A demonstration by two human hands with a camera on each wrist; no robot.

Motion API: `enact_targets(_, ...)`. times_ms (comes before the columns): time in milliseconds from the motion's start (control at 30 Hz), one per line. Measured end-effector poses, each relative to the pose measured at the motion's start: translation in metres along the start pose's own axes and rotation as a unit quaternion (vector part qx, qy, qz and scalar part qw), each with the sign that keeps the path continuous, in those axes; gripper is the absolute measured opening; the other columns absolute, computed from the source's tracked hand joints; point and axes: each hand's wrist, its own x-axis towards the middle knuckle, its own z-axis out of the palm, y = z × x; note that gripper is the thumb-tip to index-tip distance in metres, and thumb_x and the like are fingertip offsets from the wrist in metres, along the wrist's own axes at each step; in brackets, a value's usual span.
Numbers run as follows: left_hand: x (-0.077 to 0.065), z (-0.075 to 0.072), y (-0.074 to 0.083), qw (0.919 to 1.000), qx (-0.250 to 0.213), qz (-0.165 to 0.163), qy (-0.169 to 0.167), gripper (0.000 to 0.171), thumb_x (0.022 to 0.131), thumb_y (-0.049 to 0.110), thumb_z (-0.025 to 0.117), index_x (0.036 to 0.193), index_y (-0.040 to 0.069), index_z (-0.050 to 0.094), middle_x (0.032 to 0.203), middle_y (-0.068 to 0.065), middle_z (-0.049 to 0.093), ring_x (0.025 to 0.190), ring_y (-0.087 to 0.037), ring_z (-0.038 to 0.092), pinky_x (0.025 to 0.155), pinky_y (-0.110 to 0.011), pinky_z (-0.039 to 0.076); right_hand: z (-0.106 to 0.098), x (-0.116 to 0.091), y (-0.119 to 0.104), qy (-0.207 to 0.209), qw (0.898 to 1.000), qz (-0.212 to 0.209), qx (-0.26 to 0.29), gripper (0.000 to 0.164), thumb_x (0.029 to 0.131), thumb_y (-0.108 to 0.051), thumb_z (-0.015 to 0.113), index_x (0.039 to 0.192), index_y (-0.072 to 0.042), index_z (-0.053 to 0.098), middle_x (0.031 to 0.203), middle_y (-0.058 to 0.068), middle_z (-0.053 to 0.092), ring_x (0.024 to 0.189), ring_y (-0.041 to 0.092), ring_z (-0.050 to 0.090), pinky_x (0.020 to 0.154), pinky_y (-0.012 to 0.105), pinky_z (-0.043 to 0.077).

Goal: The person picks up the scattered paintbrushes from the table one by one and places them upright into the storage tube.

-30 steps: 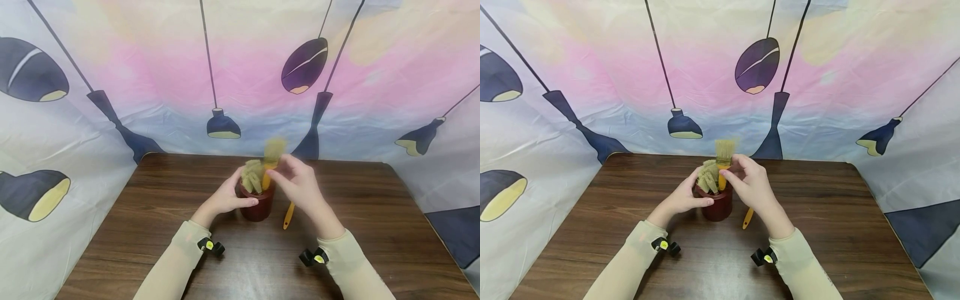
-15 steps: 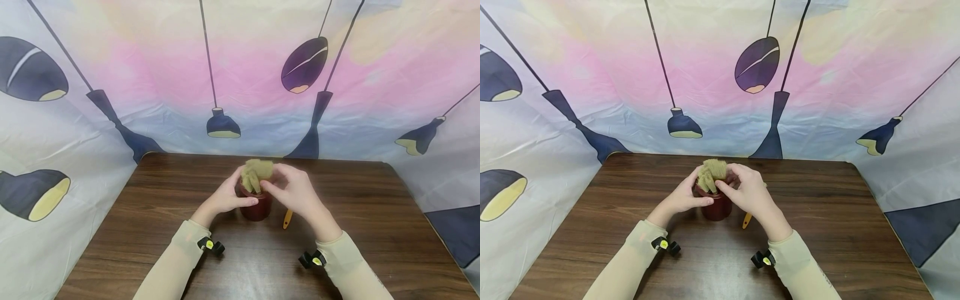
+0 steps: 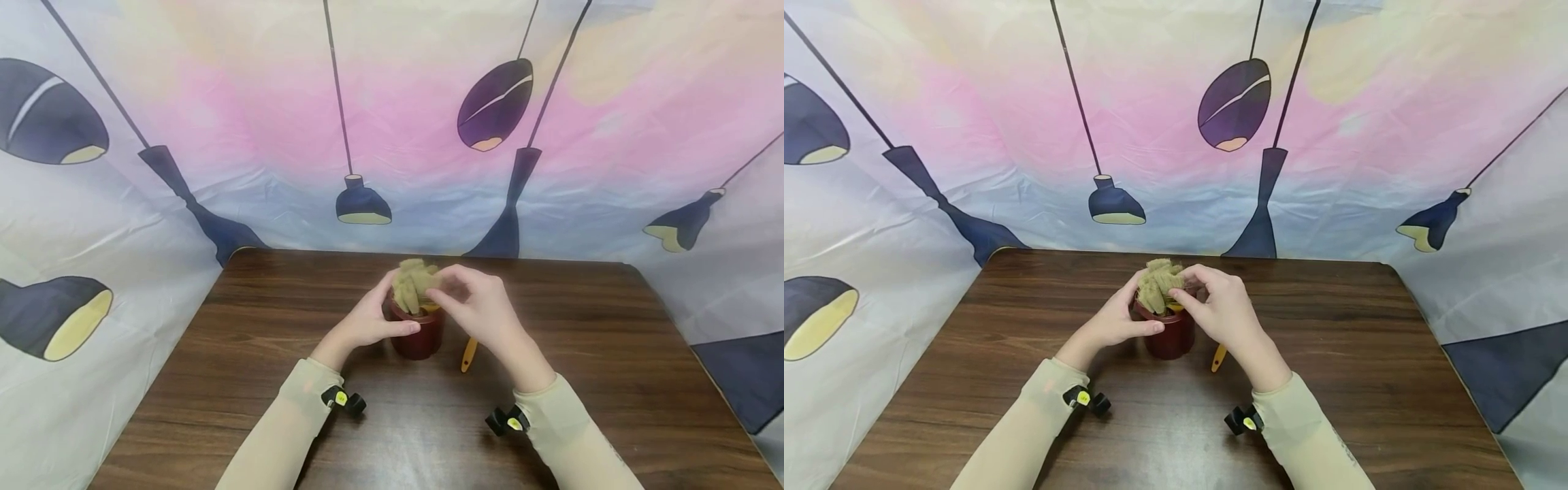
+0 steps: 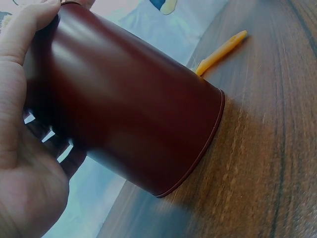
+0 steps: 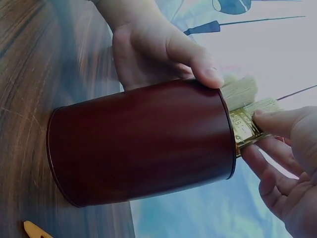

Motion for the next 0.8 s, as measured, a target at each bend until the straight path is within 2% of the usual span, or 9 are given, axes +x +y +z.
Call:
enact_targets(100,0.000,-0.001,0.000,1.0000,0.003,0.002,0.001,0.100,0.087,0.045,0.091,0.169,0.029,0.035,0.157,0.000,0.054,0.142,-0.023,0.053,0.119,-0.058,0.041,0.001,0.002,0.003,-0.018,1.000,0.011,0.008,0.023,0.091,-0.012,0.091,0.111,-0.009,0.080,0.098,-0.001,0.081,0.082,0.013,0.075,0.072,0.044,0.064)
enact_targets(267,-0.002,-0.002,-0.001,0.9999,0.009,0.005,0.004,0.100,0.087,0.047,0.091,0.168,0.024,0.037,0.159,-0.003,0.053,0.145,-0.025,0.051,0.120,-0.060,0.039,0.004,0.002,0.005,-0.079,0.997,0.007,0.016,0.020,0.091,-0.013,0.091,0.109,-0.013,0.082,0.096,-0.006,0.080,0.084,0.009,0.074,0.073,0.035,0.061)
enact_targets(367,-0.002,-0.003,-0.001,0.9999,0.015,0.004,0.006,0.100,0.086,0.049,0.090,0.167,0.023,0.038,0.159,-0.004,0.053,0.145,-0.026,0.051,0.120,-0.061,0.038,0.005,-0.001,0.006,-0.097,0.995,0.007,0.011,0.022,0.090,-0.014,0.092,0.110,-0.014,0.083,0.096,-0.007,0.080,0.086,0.008,0.075,0.076,0.033,0.062)
enact_targets(633,-0.001,0.000,0.000,0.9999,0.012,0.002,0.006,0.097,0.087,0.042,0.091,0.167,0.022,0.039,0.160,-0.005,0.053,0.146,-0.028,0.051,0.120,-0.062,0.039,-0.007,-0.007,0.011,-0.052,0.998,0.018,0.037,0.037,0.088,-0.009,0.094,0.121,-0.011,0.079,0.108,-0.002,0.080,0.095,0.014,0.077,0.080,0.035,0.063)
enact_targets(800,0.000,0.000,0.002,0.9999,0.012,0.002,0.006,0.097,0.086,0.043,0.091,0.166,0.022,0.040,0.160,-0.005,0.053,0.143,-0.028,0.052,0.118,-0.062,0.040,-0.022,-0.017,0.023,-0.026,0.997,0.066,0.009,0.032,0.093,-0.013,0.090,0.123,-0.013,0.077,0.104,-0.004,0.078,0.093,0.014,0.074,0.076,0.037,0.062)
